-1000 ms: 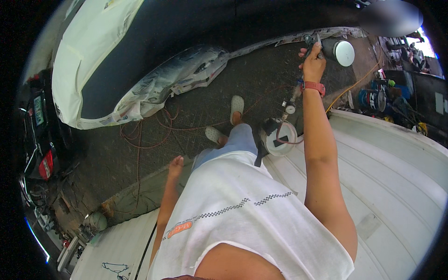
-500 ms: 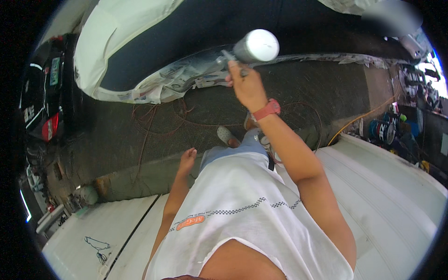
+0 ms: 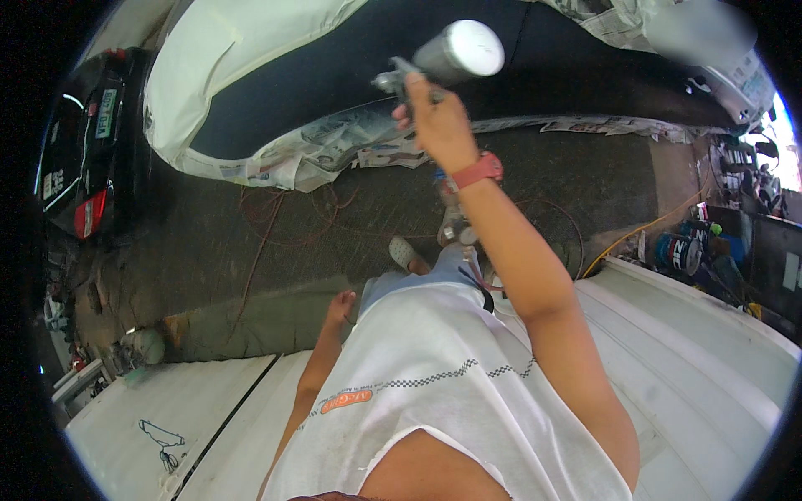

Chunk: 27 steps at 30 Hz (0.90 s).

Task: The person uses a spray gun to apply paint to the side of a car in a workshop. The car is partially covered with newspaper to protect adjacent areas. The person moves along the vehicle, applying paint in steady, sweeping motions to the door and rear quarter panel.

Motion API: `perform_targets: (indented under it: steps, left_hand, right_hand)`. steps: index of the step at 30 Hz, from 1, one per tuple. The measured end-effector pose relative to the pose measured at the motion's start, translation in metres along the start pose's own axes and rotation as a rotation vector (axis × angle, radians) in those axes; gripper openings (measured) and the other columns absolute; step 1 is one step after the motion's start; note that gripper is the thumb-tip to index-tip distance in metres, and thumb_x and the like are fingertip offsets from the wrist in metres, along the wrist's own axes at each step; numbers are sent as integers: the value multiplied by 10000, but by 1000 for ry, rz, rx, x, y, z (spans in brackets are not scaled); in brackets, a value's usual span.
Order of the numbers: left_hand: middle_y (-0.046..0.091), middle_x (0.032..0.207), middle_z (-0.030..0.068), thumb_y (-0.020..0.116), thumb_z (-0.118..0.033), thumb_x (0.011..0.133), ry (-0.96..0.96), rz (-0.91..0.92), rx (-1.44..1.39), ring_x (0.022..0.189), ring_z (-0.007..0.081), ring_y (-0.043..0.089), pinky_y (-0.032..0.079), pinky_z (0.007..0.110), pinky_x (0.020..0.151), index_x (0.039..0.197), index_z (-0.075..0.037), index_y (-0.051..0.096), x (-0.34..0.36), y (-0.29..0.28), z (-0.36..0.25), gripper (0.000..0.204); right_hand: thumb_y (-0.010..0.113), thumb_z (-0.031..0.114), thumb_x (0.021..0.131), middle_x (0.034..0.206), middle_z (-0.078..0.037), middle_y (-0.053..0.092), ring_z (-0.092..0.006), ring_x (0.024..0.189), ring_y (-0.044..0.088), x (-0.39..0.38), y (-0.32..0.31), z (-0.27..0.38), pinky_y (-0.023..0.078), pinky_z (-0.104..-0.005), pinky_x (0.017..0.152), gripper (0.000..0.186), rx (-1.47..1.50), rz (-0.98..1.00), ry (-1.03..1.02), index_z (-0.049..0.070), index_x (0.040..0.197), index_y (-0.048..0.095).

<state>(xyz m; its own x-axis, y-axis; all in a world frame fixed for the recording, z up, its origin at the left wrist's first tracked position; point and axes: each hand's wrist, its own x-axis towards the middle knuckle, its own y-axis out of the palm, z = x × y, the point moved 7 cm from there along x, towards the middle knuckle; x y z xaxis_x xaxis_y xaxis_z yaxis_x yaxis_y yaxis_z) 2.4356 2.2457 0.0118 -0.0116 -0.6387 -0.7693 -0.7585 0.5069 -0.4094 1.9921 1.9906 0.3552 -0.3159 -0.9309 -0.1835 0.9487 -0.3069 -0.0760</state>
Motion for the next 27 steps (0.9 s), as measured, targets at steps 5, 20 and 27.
perform_targets:
  steps: [5, 20, 27]
  left_hand:
    - [697, 1232, 162, 666, -401, 973, -16, -6, -8, 1141, 258, 661, 507, 376, 985, 1318, 1, 628, 22, 10, 19, 532]
    - [679, 1273, 158, 637, -369, 987, 38, 14, 32, 1182, 266, 641, 483, 375, 1028, 1333, -5, 616, 37, -10, -57, 502]
    - [680, 1269, 151, 656, -374, 977, 30, 46, 9, 1171, 258, 644, 486, 373, 1022, 1329, -12, 620, 52, 0, -21, 507]
  right_hand:
    - [451, 540, 1054, 862, -96, 724, -141, 734, 697, -7, -109, 5, 466, -242, 436, 588, -60, -253, 21, -6, 1136, 654]
    - [452, 555, 1043, 841, -119, 729, -151, 679, 699, -43, -312, 26, 492, -258, 430, 611, -180, -787, -61, -5, 1135, 679]
    - [451, 582, 1037, 838, -112, 725, -143, 697, 702, -19, -198, 31, 486, -248, 441, 655, -59, -451, -42, -26, 1153, 667]
